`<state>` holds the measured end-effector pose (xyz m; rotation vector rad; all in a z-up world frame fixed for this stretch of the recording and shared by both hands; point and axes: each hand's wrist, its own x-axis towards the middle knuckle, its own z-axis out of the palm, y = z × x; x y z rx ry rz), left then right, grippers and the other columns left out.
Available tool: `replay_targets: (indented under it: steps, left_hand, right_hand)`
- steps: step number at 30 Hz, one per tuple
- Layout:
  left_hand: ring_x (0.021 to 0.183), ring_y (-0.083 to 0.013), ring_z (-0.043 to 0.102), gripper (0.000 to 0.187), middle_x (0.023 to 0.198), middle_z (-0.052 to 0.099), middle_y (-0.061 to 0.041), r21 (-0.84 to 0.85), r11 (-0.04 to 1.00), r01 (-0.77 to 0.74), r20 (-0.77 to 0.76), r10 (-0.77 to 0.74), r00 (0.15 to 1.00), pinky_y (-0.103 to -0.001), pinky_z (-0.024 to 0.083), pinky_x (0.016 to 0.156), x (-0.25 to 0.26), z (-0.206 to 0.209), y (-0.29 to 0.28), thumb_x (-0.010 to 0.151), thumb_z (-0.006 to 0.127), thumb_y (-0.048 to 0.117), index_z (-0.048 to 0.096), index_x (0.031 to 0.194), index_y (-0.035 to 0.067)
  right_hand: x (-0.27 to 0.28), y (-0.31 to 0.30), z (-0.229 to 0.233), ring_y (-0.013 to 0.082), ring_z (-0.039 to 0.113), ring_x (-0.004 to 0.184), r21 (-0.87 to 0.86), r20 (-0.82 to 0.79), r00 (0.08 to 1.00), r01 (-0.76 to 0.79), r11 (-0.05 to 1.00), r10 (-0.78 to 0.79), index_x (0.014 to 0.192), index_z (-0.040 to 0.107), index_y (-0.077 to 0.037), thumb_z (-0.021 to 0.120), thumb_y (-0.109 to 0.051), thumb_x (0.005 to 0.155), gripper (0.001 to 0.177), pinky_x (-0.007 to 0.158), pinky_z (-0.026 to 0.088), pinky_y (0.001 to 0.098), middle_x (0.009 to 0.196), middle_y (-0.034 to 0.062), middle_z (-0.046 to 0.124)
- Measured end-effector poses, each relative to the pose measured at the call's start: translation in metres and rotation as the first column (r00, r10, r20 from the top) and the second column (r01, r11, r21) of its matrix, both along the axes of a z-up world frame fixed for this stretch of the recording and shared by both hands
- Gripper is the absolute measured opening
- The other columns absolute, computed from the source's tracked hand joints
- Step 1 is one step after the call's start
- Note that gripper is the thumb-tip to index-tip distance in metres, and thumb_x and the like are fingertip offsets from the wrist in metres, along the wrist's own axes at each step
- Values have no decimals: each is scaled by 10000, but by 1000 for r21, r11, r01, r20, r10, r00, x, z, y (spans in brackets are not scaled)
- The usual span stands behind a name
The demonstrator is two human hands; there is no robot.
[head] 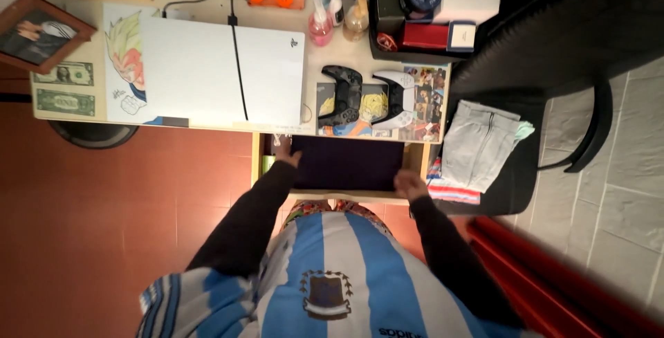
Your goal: The recorder organizes items in a room, including phone cases, a controller, and a smart speaker.
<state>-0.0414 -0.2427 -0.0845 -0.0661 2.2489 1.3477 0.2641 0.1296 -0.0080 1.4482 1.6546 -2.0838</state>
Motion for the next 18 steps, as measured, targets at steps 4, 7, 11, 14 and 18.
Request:
replay_targets:
  steps: [4,7,11,14,18]
  left_hand:
    - [1227,-301,649,500,1296,672,-172,51,992,-113,-222,121,967,-422,522,991,16,67,-71,833,636,-16,603,1328,44]
    - [1258,-332,582,482,1250,649,-180,-291,922,-257,-496,84,864,-448,459,1143,31,89,-115,770,675,8,628,1247,55]
    - [1176,-410,543,665,1269,567,-296,-380,804,-458,-347,335,876,-484,456,1003,25,117,-129,781,776,232,517,1337,-27]
    - [1162,-380,563,612,1256,584,-259,-197,802,-564,-89,558,825,-467,476,989,2,162,-97,820,716,276,525,1322,-17]
    - [1144,-338,590,557,1238,606,-210,0,690,-724,287,694,661,-443,503,970,-8,229,-69,871,634,334,536,1301,-5]
  right_hand:
    - [107,-5,-84,276,652,640,-314,62,992,121,942,-107,1054,650,50,484,-278,1064,368,525,571,417,813,130,665]
    - [124,-28,-54,265,562,709,-501,32,992,-86,861,118,1288,659,199,595,-104,1052,389,561,394,392,830,136,602]
    - [84,-48,-12,385,627,1166,-500,120,922,378,780,-369,1325,508,42,524,-86,929,416,1033,497,479,1169,234,706]
    - [88,-40,-30,389,607,1220,-568,96,880,432,700,-466,1301,525,97,588,-78,912,431,1064,484,492,1238,236,677]
    - [67,-38,-23,379,596,1232,-587,-133,851,346,732,-508,1303,550,-21,614,-11,837,470,1098,471,546,1288,180,613]
